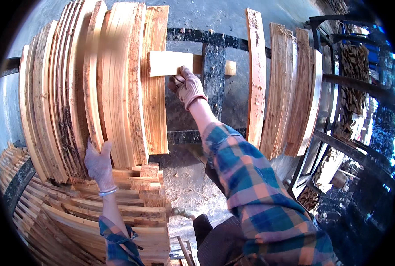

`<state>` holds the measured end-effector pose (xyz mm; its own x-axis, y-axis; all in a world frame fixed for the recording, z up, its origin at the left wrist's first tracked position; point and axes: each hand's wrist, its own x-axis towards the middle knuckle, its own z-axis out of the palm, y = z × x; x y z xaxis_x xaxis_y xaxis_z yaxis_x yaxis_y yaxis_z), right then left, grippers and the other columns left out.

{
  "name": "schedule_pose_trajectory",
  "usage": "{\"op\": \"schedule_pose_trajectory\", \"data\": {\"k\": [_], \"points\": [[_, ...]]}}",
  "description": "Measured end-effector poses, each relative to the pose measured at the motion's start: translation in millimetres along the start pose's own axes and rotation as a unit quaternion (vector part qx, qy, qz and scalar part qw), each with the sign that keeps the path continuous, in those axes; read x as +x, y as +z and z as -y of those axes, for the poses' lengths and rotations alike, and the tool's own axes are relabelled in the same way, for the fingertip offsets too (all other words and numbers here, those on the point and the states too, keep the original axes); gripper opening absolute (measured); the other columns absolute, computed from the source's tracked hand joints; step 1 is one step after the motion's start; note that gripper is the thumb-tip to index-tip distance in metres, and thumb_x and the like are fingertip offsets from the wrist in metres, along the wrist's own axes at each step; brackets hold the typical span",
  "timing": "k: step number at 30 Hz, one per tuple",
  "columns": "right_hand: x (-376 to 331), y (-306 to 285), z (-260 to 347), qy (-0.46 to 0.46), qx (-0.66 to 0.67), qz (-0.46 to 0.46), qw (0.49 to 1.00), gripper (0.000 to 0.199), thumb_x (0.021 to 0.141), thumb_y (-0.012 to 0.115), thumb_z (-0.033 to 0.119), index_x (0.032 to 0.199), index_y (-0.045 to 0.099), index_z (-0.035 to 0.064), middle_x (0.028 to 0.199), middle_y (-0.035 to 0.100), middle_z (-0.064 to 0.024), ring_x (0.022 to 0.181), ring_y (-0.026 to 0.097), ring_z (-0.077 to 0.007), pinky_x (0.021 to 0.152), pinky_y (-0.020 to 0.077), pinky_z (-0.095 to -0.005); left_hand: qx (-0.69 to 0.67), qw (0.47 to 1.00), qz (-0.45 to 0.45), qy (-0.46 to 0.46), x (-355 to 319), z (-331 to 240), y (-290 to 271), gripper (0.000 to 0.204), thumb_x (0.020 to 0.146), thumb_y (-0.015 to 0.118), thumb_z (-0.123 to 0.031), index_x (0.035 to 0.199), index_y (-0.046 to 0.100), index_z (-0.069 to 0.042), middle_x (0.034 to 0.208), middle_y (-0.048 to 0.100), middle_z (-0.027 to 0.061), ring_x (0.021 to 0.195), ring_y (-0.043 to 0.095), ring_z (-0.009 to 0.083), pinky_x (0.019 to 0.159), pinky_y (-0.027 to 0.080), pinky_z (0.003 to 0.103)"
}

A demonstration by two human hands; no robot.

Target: The person repeatedly picks up wooden planks from a pile on the ground and stacks them onto a metal rack. They handle the planks one by one or in small groups, lifting them overhead to place them on the rack.

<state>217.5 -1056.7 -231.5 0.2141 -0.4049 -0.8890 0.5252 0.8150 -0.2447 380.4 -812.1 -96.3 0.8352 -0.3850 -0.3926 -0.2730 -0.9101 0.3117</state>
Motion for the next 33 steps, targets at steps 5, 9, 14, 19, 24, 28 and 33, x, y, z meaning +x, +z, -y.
{"op": "schedule_pose_trajectory", "data": {"k": [5, 9, 14, 19, 24, 28, 33], "points": [[19, -2, 4, -0.027, 0.077, 0.010, 0.997, 0.024, 0.096, 0.051, 0.021, 0.078, 0.056, 0.0069, 0.063, 0.049, -0.0008, 0.052, 0.047, -0.0138, 0.046, 0.0485, -0.0307, 0.031, 0.999, 0.005, -0.004, 4, -8, 3, 0.065, 0.076, 0.067, -0.036, 0.125, 0.053, 0.003, 0.116, 0.060, 0.0277, 0.108, 0.057, 0.0407, 0.092, 0.044, 0.044], [13, -22, -10, 0.028, 0.140, 0.177, 0.974, 0.015, 0.092, 0.054, 0.011, 0.078, 0.056, 0.0047, 0.068, 0.052, -0.0035, 0.057, 0.050, -0.0166, 0.048, 0.0491, -0.0319, 0.075, 0.997, -0.021, 0.011, 2, 1, 10, 0.059, 0.077, 0.068, -0.032, 0.121, 0.055, 0.003, 0.110, 0.063, 0.0253, 0.103, 0.060, 0.0398, 0.088, 0.046, 0.043], [-65, -20, -20, 0.088, 0.037, 0.161, 0.982, 0.013, 0.082, 0.071, 0.017, 0.085, 0.061, 0.0094, 0.079, 0.061, -0.0029, 0.068, 0.058, -0.0167, 0.054, 0.0502, -0.0308, 0.049, 0.995, -0.056, 0.066, -5, 13, 13, 0.048, 0.078, 0.071, -0.028, 0.112, 0.059, 0.003, 0.094, 0.066, 0.0222, 0.087, 0.063, 0.0401, 0.076, 0.049, 0.044], [-181, -42, -61, 0.206, -0.079, 0.318, 0.922, 0.033, 0.074, 0.072, 0.005, 0.103, 0.057, 0.0029, 0.090, 0.063, -0.0064, 0.078, 0.062, -0.0174, 0.070, 0.0541, -0.0323, 0.111, 0.993, -0.005, 0.027, 9, 30, 13, 0.051, 0.080, 0.068, -0.034, 0.117, 0.057, -0.001, 0.092, 0.066, 0.0213, 0.083, 0.064, 0.0378, 0.071, 0.052, 0.045], [-225, -12, -32, 0.144, -0.377, 0.211, 0.891, 0.016, 0.076, 0.063, -0.006, 0.091, 0.060, -0.0016, 0.075, 0.063, -0.0061, 0.062, 0.060, -0.0155, 0.054, 0.0496, -0.0267, 0.059, 0.996, 0.054, 0.042, 9, 37, 14, 0.065, 0.081, 0.064, -0.043, 0.130, 0.048, -0.004, 0.102, 0.065, 0.0211, 0.089, 0.064, 0.0385, 0.076, 0.052, 0.046], [-151, 36, -34, 0.010, -0.659, 0.228, 0.717, 0.018, 0.082, 0.069, 0.017, 0.086, 0.067, 0.0000, 0.069, 0.064, -0.0042, 0.061, 0.062, -0.0132, 0.052, 0.0513, -0.0273, 0.005, 0.993, 0.110, 0.053, -12, -6, -3, 0.073, 0.084, 0.057, -0.055, 0.133, 0.045, -0.003, 0.118, 0.059, 0.0226, 0.106, 0.058, 0.0385, 0.090, 0.047, 0.044], [-126, 58, -42, -0.199, -0.900, 0.115, 0.369, 0.032, 0.084, 0.069, 0.031, 0.099, 0.066, 0.0027, 0.078, 0.066, -0.0110, 0.070, 0.063, -0.0173, 0.061, 0.0502, -0.0333, -0.259, 0.940, -0.222, -0.023, -23, 10, -45, 0.082, 0.081, 0.063, -0.057, 0.136, 0.041, -0.002, 0.138, 0.045, 0.0194, 0.121, 0.052, 0.0307, 0.098, 0.045, 0.042]]}}
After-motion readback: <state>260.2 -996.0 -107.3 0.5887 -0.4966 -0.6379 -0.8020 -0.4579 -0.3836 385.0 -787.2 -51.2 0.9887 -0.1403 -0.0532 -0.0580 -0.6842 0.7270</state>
